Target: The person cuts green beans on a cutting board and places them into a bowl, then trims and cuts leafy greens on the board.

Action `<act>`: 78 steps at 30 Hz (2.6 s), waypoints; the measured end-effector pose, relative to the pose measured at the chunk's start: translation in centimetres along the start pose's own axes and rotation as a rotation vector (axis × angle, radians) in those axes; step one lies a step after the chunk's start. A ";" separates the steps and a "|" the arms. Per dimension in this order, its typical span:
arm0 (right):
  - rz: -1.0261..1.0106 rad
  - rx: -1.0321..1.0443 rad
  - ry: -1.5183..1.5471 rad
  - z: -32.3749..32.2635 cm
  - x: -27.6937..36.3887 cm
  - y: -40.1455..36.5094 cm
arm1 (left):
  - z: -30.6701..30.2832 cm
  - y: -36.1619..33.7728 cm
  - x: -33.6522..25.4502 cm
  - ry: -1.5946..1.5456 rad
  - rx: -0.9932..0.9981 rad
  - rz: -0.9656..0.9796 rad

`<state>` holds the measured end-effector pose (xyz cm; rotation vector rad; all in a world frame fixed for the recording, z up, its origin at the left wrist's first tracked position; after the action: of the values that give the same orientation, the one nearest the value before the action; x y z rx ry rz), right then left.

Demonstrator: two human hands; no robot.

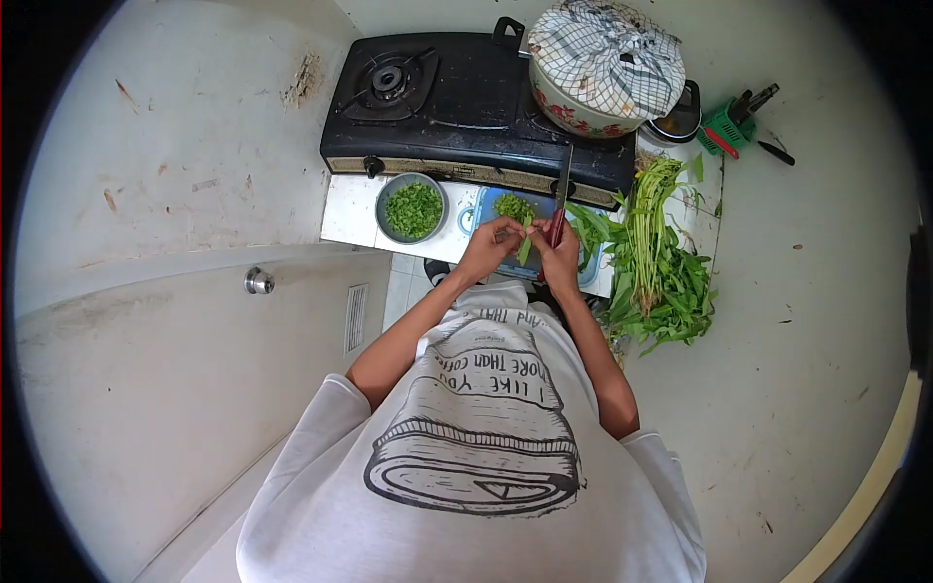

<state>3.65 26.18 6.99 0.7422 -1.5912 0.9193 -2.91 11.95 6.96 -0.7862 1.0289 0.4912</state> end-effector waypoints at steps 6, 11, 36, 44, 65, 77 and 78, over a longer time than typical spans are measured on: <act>0.067 0.059 0.156 0.3 0.3 -0.1 | 0.1 -0.3 0.4 -0.089 0.045 -0.115; 0.109 0.089 0.257 0.1 0.7 -0.4 | 0.2 -0.5 1.4 -0.415 0.123 -0.263; -0.048 0.450 -1.062 -0.1 -6.9 -6.7 | -6.7 0.1 4.3 1.036 -0.021 0.419; -0.067 0.401 -1.107 0.8 -6.4 -6.8 | -6.7 0.0 4.6 1.076 0.014 0.452; -0.015 0.447 -1.223 2.3 -8.4 -5.2 | -7.1 0.1 5.2 1.072 0.079 0.435; -0.063 0.494 -1.199 3.4 -6.7 -5.3 | -7.1 0.1 4.4 0.964 0.007 0.403; -0.057 0.492 -1.203 3.4 -7.0 -5.3 | -7.1 0.0 4.2 0.963 0.009 0.398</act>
<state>7.87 20.58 0.74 1.9177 -2.3403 0.8568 -5.06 6.51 1.11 -0.8190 2.1052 0.4387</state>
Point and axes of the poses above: each hand's wrist, its own y-axis towards the middle knuckle, its own z-axis out of the palm, x = y × z, the point moved 7 cm from there along y, towards the middle knuckle, and after that the axes turned 9 degrees about -y, right-handed, at the moved point
